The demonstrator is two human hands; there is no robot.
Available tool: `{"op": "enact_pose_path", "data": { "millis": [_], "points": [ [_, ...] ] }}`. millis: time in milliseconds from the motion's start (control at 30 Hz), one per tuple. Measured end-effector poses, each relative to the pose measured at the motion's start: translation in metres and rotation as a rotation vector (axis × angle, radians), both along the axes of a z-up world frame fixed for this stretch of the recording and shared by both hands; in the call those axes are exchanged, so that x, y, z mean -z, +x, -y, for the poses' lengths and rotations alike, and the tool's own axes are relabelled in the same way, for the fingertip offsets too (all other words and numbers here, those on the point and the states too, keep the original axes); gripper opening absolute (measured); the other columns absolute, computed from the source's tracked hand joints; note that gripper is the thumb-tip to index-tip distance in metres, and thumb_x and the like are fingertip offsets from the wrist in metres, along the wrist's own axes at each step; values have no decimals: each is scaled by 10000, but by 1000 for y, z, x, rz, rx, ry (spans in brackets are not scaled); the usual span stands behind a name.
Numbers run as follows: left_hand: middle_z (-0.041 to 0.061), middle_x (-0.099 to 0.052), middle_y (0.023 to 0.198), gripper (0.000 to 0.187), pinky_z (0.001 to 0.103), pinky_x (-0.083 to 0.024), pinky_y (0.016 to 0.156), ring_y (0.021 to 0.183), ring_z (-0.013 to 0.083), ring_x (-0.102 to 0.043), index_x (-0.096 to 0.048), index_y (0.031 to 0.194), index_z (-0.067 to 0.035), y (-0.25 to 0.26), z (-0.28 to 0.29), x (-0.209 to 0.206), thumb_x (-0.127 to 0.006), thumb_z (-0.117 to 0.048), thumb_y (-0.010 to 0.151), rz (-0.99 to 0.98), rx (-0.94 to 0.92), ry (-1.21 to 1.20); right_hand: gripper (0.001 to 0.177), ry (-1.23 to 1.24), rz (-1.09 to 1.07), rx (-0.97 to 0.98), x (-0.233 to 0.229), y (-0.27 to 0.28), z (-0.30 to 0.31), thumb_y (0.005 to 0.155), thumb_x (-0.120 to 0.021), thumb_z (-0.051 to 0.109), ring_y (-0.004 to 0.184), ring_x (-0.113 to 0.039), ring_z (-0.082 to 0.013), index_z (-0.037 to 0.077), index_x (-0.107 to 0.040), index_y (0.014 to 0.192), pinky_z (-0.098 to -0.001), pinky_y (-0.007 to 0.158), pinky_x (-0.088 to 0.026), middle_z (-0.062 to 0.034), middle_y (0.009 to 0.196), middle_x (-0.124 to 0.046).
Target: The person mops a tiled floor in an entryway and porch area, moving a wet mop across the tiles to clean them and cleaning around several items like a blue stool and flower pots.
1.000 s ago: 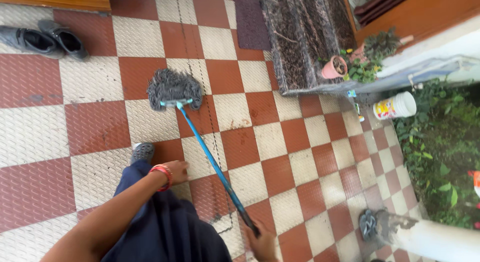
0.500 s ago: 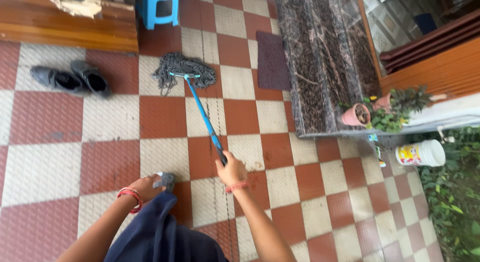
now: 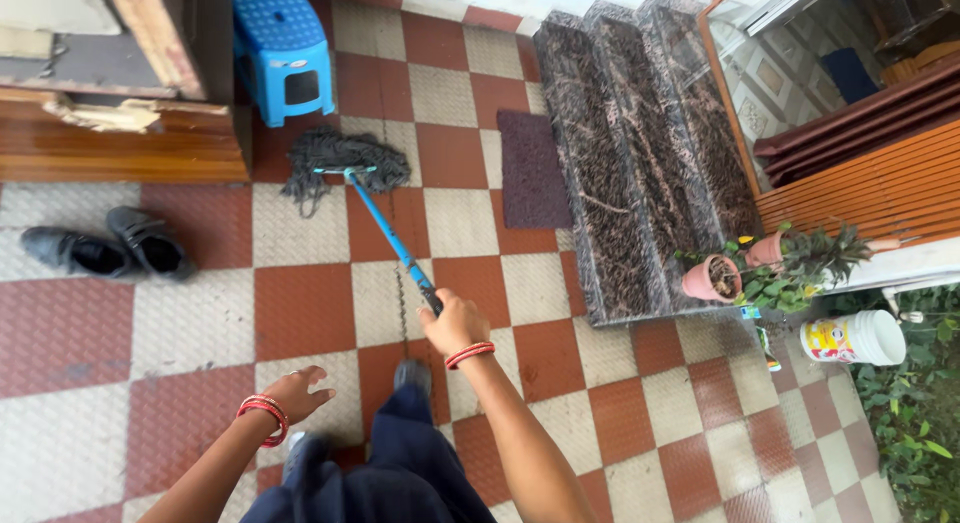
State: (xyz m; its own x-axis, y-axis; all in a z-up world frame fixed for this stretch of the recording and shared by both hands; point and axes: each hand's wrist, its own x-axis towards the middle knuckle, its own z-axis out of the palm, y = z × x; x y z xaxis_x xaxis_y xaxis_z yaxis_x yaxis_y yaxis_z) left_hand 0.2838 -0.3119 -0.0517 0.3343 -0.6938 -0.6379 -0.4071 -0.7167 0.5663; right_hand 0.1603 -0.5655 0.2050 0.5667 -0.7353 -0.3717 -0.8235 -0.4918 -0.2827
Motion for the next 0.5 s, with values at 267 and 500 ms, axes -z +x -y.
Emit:
{"op": "enact_pose_path", "data": {
  "millis": [267, 500],
  "points": [
    [163, -567, 1468, 736, 422, -444, 1153, 1384, 345, -543, -481, 1482, -151, 16, 186, -29, -667, -527, 877, 11, -16, -20, 430, -122, 168, -297, -45, 17, 95, 875, -675, 497, 753, -707, -406, 132, -686, 1103, -543, 680, -554, -163, 768, -731],
    [278, -496, 1467, 958, 464, -446, 1117, 1349, 420, -526, -225, 1580, -107, 30, 353, -74, -748, -426, 843, 88, -163, -255, 407, -168, 362, -422, -75, 31, 210, 891, -660, 447, 722, -708, -404, 114, -701, 1120, -516, 655, -558, -170, 783, -734]
  ]
}}
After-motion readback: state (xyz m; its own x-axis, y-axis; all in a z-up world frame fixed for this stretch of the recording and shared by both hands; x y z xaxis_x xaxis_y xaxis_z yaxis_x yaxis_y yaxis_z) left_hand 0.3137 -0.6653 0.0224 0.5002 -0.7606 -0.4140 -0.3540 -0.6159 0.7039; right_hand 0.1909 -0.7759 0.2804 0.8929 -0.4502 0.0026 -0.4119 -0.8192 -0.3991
